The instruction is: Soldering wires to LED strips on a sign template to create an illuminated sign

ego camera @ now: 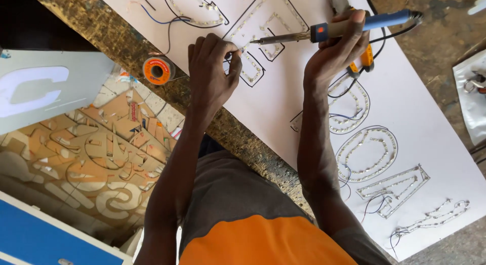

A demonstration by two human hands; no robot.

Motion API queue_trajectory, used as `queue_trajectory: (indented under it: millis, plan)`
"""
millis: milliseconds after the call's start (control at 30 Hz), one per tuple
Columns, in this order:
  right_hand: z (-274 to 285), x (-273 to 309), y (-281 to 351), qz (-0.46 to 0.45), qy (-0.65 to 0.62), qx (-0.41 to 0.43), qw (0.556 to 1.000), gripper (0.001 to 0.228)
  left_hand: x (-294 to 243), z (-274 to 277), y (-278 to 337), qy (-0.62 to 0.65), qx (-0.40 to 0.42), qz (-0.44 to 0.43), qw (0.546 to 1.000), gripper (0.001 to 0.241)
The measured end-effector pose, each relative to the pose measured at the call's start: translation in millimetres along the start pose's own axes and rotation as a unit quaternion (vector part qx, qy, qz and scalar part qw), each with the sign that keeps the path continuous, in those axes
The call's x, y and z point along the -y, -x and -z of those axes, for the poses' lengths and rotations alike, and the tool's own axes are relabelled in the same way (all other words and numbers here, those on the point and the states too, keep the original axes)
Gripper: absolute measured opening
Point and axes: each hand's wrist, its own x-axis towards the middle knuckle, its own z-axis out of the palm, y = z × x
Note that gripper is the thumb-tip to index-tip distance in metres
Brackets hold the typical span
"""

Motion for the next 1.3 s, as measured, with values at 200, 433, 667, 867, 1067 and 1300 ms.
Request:
queue_trajectory:
  millis: [200,433,667,867,1067,1300]
  plan:
    - [3.4,-1.3,5.0,0.037,-0.009,0.063,0.997,0.057,-7.2,-3.4,-0.1,-0.008,0.005,0.011,1.0,0.01]
    - [4.4,-6.0,5.1,0.032,0.027,0.074,0.996,0.06,-15.8,-12.3,6.7,-0.054,-0.066,0.015,0.996,0.015]
    - [4.4,-8.8,5.2,0.044,0.031,0.087,0.995,0.059,-13.6,-16.5,8.5,-0.059,-0.084,0.005,0.995,0.019]
    - [3.6,-7.0,5.4,0.051,0.036,0.092,0.994,0.056,-12.3,-16.8,9.1,-0.065,-0.076,0.0,0.995,0.021]
    - [2.6,-4.0,4.1,0.03,0.021,0.072,0.997,0.055,-10.6,-19.5,7.7,-0.084,-0.079,-0.007,0.993,0.023]
    - [4.4,-12.8,6.1,0.033,0.006,0.089,0.995,0.049,-14.0,-18.0,6.0,-0.075,-0.082,-0.013,0.994,0.022]
